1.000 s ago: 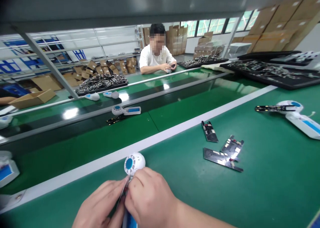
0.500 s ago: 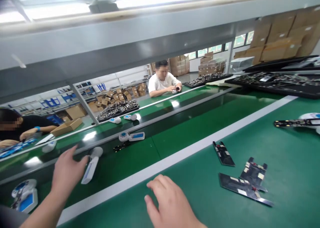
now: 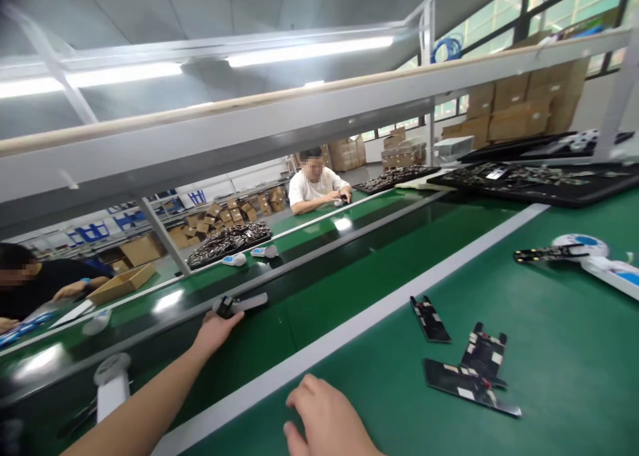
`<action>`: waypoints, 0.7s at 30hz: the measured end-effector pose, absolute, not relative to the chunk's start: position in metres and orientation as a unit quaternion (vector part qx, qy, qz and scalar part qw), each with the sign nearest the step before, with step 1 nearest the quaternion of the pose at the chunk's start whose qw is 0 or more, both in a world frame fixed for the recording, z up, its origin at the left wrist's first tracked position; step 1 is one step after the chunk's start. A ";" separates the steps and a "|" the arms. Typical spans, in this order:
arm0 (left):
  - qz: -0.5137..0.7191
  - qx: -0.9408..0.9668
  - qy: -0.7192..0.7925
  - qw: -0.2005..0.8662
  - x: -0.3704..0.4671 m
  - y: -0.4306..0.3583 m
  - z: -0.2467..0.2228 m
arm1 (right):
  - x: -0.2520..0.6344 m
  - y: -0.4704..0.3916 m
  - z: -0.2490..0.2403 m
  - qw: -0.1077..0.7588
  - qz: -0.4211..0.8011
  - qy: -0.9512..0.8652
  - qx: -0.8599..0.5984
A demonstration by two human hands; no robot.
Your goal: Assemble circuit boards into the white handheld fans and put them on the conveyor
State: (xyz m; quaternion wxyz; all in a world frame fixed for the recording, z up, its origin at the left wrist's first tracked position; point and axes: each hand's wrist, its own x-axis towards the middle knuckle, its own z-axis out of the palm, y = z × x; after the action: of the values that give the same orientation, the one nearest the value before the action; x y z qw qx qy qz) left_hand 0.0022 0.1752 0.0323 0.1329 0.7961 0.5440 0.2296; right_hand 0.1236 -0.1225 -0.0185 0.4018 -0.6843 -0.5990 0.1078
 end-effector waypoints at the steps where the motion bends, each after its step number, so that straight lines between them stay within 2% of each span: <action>1: 0.259 0.774 0.551 0.173 0.002 0.172 0.035 | 0.123 -0.123 -0.016 0.404 0.109 -0.598 -0.684; 6: 0.424 0.624 0.531 0.385 -0.001 0.143 0.045 | 0.118 -0.128 -0.010 0.430 0.097 -0.603 -0.665; 9: 0.473 0.547 0.488 0.490 -0.008 0.115 0.055 | 0.119 -0.131 -0.006 0.472 0.087 -0.576 -0.661; 14: 0.405 0.464 0.488 0.618 -0.023 0.044 0.058 | 0.118 -0.134 0.001 0.559 0.197 -0.455 -0.665; 17: 0.340 0.438 0.496 0.668 -0.025 -0.005 0.043 | 0.112 -0.134 0.002 0.569 0.270 -0.421 -0.653; 21: 0.321 0.421 0.468 0.707 -0.018 -0.048 0.022 | 0.106 -0.133 0.001 0.570 0.281 -0.413 -0.653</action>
State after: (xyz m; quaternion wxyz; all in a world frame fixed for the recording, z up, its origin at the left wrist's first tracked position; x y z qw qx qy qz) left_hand -0.0185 -0.0484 0.0218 0.7073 0.4213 0.4679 0.3214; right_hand 0.1062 -0.1329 0.0013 0.5697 -0.6530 -0.4126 0.2807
